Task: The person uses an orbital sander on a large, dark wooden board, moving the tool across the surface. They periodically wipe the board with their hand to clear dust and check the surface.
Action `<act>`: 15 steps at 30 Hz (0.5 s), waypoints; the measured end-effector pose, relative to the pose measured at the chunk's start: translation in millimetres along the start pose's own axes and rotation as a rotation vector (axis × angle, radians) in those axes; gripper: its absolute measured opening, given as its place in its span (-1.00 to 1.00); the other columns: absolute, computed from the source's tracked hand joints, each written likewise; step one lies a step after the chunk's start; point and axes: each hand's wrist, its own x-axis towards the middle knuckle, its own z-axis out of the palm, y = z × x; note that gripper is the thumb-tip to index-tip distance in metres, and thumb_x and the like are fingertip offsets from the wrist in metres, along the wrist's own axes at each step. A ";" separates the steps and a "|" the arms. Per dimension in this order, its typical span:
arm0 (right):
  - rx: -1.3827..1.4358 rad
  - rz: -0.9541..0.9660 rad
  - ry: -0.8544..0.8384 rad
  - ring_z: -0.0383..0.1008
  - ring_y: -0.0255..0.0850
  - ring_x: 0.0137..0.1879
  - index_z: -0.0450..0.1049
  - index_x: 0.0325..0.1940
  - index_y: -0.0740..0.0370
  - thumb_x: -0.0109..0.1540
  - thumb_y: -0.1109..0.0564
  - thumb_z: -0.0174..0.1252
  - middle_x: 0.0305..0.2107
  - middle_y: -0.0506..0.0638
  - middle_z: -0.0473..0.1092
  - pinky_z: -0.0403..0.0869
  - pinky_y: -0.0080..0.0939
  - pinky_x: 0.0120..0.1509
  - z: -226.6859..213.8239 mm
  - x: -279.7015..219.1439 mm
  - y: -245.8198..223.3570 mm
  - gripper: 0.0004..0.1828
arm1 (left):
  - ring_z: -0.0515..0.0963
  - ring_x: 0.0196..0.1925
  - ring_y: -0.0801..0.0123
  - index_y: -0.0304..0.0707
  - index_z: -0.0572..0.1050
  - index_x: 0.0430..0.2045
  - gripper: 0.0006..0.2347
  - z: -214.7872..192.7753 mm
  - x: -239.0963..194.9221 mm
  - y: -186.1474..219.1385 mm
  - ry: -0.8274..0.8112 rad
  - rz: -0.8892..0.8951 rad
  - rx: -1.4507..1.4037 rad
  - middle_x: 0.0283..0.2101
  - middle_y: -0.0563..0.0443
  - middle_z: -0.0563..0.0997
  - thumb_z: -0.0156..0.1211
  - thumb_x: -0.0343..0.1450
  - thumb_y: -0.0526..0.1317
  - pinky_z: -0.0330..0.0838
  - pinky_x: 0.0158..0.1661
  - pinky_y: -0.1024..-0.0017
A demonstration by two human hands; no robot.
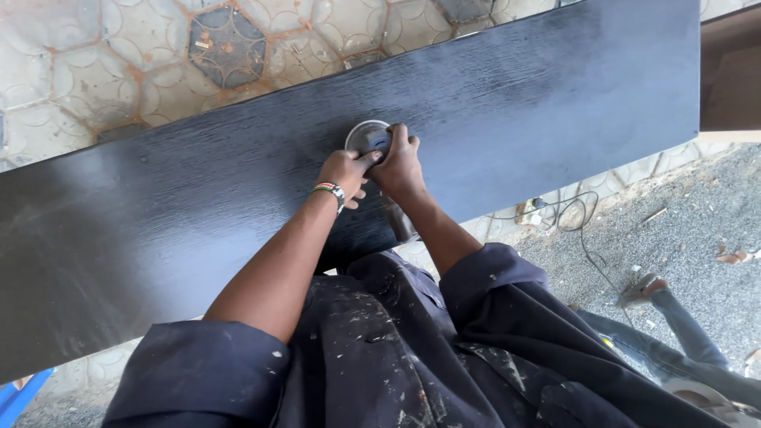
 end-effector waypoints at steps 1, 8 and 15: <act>0.008 -0.010 -0.010 0.57 0.79 0.36 0.19 0.58 -0.11 0.18 0.04 0.51 0.38 0.32 0.21 0.62 0.77 0.51 0.3 -1.2 -2.2 -0.05 | 0.86 0.10 -0.35 -0.09 0.43 0.63 -0.33 -2.7 -3.0 0.5 -0.012 -0.026 -0.042 0.19 -0.44 0.80 0.31 0.63 0.24 0.76 0.04 -0.47; -0.008 -0.019 -0.054 0.58 0.76 0.37 0.19 0.59 -0.15 0.18 0.01 0.49 0.40 0.29 0.20 0.61 0.72 0.56 9.6 -7.2 -6.9 -0.06 | 0.73 0.37 -0.45 -0.07 0.40 0.68 -0.25 -15.7 -28.1 -4.4 -0.017 -0.078 -0.119 0.43 -0.51 0.67 0.31 0.61 0.33 0.60 0.27 -0.55; 0.009 -0.054 -0.007 0.53 0.77 0.44 0.23 0.61 -0.14 0.16 0.02 0.66 0.40 0.41 0.24 0.55 0.68 0.58 -23.8 16.0 30.7 0.04 | 0.93 -0.03 0.00 -0.18 0.65 0.43 -0.47 -3.1 17.9 -140.8 0.146 0.056 0.034 0.10 -0.24 0.86 0.29 0.65 0.16 0.83 0.09 -0.07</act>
